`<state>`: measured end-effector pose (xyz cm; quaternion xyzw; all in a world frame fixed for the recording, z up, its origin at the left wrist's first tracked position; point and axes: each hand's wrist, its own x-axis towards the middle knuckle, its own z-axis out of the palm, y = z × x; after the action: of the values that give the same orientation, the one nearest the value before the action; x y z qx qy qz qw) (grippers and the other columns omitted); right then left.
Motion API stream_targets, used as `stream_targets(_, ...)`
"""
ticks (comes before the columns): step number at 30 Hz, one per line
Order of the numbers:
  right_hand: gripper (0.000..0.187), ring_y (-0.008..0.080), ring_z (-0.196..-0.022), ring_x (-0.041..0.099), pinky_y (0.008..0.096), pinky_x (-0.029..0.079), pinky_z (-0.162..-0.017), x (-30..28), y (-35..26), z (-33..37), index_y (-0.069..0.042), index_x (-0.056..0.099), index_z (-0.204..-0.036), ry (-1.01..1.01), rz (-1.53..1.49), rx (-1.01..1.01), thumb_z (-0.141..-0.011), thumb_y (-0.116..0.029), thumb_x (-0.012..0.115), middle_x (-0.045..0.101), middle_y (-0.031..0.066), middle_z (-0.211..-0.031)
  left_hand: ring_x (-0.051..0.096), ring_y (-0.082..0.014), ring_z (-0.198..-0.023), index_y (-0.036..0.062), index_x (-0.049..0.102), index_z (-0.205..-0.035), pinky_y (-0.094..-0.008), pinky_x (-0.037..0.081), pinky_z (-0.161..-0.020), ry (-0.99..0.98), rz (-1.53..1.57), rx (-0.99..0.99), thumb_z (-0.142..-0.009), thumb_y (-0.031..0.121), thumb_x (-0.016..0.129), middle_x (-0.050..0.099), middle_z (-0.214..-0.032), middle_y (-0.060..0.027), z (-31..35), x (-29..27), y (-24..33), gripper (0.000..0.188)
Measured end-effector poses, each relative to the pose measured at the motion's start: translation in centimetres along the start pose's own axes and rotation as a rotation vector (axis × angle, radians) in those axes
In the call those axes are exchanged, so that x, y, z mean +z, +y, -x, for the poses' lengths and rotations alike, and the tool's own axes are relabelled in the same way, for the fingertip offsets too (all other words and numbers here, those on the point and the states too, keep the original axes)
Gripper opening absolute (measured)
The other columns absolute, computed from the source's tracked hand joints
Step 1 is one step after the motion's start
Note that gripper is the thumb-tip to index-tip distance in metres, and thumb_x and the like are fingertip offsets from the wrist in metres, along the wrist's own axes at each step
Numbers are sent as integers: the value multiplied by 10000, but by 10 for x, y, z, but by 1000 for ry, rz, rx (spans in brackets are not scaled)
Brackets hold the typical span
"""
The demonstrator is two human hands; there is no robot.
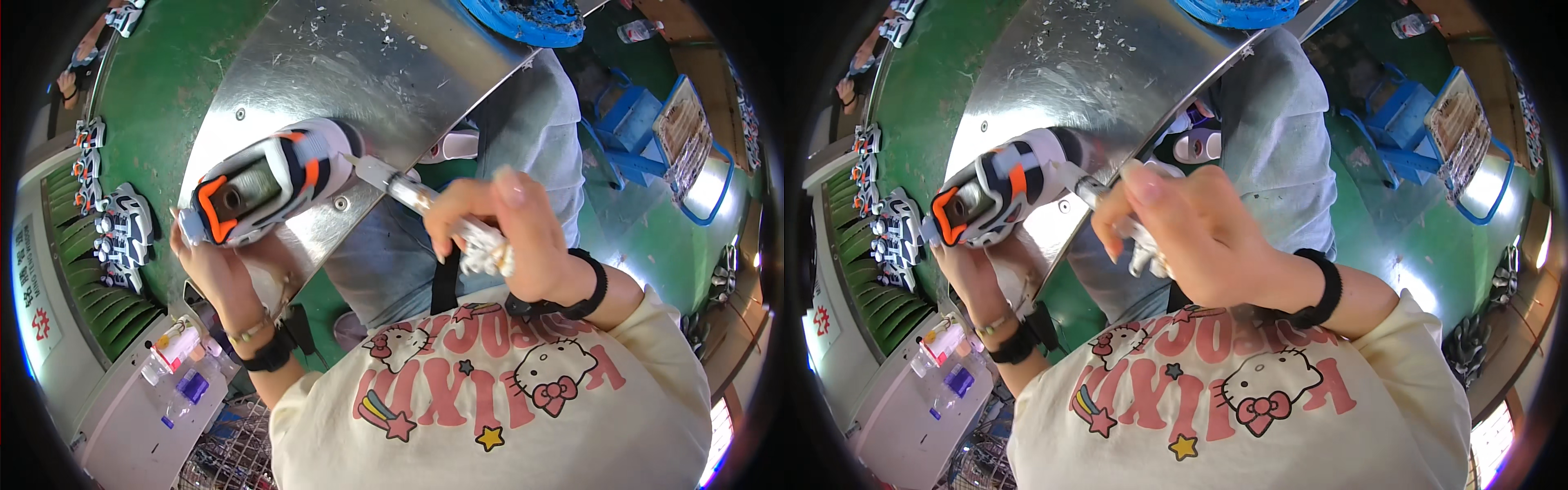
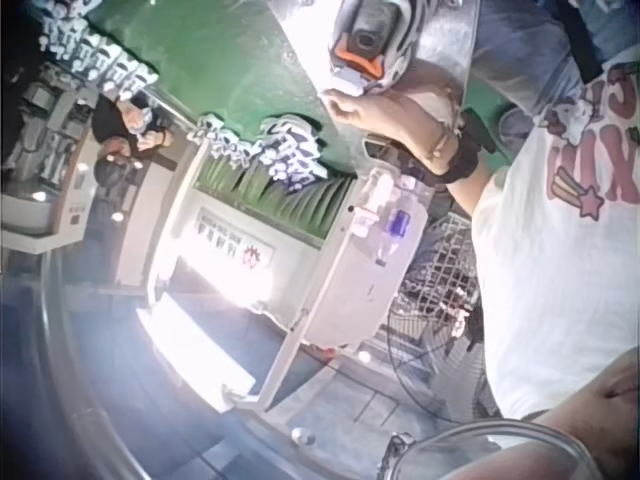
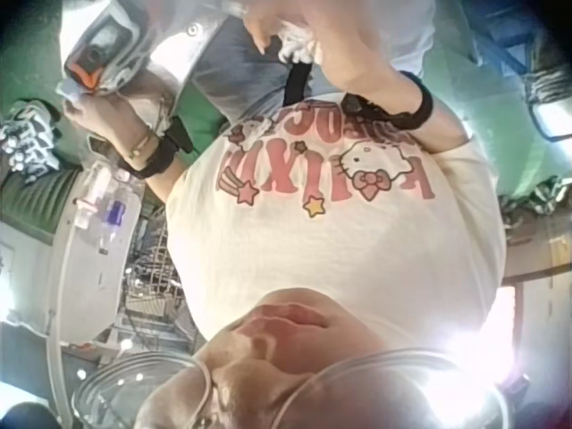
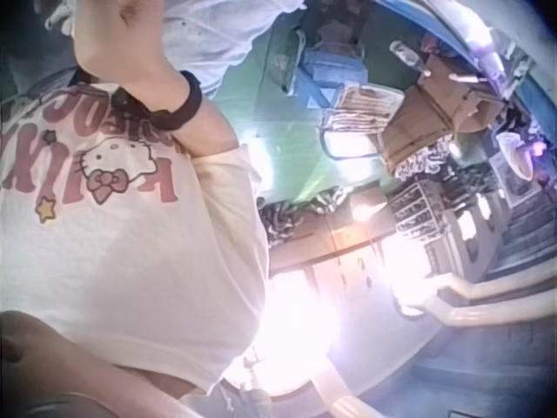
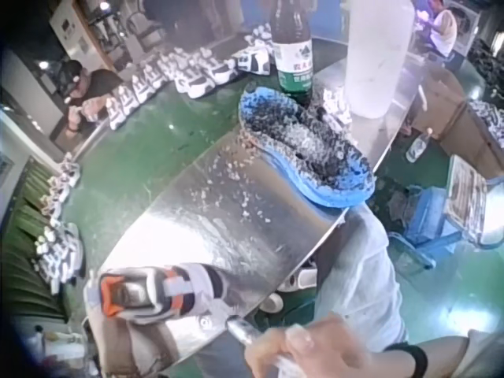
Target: Applying adhesive to shoe uppers and soles using a syringe and a brush.
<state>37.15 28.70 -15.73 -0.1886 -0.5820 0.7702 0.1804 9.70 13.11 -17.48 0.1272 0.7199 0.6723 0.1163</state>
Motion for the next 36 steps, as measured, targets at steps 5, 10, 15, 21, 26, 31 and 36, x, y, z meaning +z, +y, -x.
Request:
stream_targets(5, 721, 95, -571, 444, 226, 339, -534, 7, 0, -6, -8, 557, -721, 2, 8, -4, -916, -512, 80, 545, 64, -661, 601, -143, -795, 31, 418, -1061, -250, 512, -629, 82, -28, -188, -910, 220, 478, 574, -924, -81, 59, -32, 15, 249)
stream_targets(10, 488, 83, -583, 451, 211, 390, -575, -4, 6, -9, 10, 558, -775, 89, -219, -132, -951, -344, 273, 558, 53, -700, 586, -148, -855, 36, 393, -1070, -269, 512, -697, 146, 7, -80, -916, 227, 470, 560, -960, -71, 71, -51, 2, 256)
stream_targets(15, 349, 133, -769, 570, 236, 430, -593, -3, 26, -30, -29, 483, -1066, 109, 79, -400, -817, -241, 608, 567, 85, -941, 583, -170, -859, 46, 394, -1042, -294, 520, -726, 130, 57, 50, -919, 255, 460, 554, -949, -94, 64, -39, -4, 251)
stream_targets(21, 510, 260, -972, 525, 341, 410, -826, 9, 37, -39, -81, 464, -1120, 48, 255, -440, -723, -300, 699, 569, 57, -1042, 569, -145, -857, 31, 436, -1055, -291, 478, -789, 183, -90, 233, -920, 252, 461, 566, -965, -133, 53, -47, -18, 260)
stream_targets(26, 589, 292, -1051, 512, 362, 404, -855, -5, 56, -34, -54, 465, -1148, -86, 446, -658, -718, -394, 679, 523, 168, -1184, 562, -147, -906, 15, 344, -1255, -292, 399, -901, 137, -504, 442, -931, 280, 414, 568, -1016, -89, 55, -50, -34, 425)
stream_targets(31, 547, 305, -1035, 526, 380, 375, -843, -2, 66, -32, -90, 485, -1063, -14, 549, -845, -724, -493, 633, 635, 108, -1029, 561, -182, -931, 37, 281, -1329, -354, 434, -854, 21, -1314, 867, -859, 323, 544, 592, -1009, -82, 47, -60, -23, 609)
stream_targets(36, 510, 285, -1023, 534, 369, 367, -812, -3, 63, -22, -95, 488, -996, 14, 654, -813, -719, -499, 630, 635, 96, -1034, 561, -208, -939, 45, 373, -1212, -313, 487, -807, -2, -1124, 867, -900, 267, 486, 519, -1083, -122, 52, -35, -23, 399)
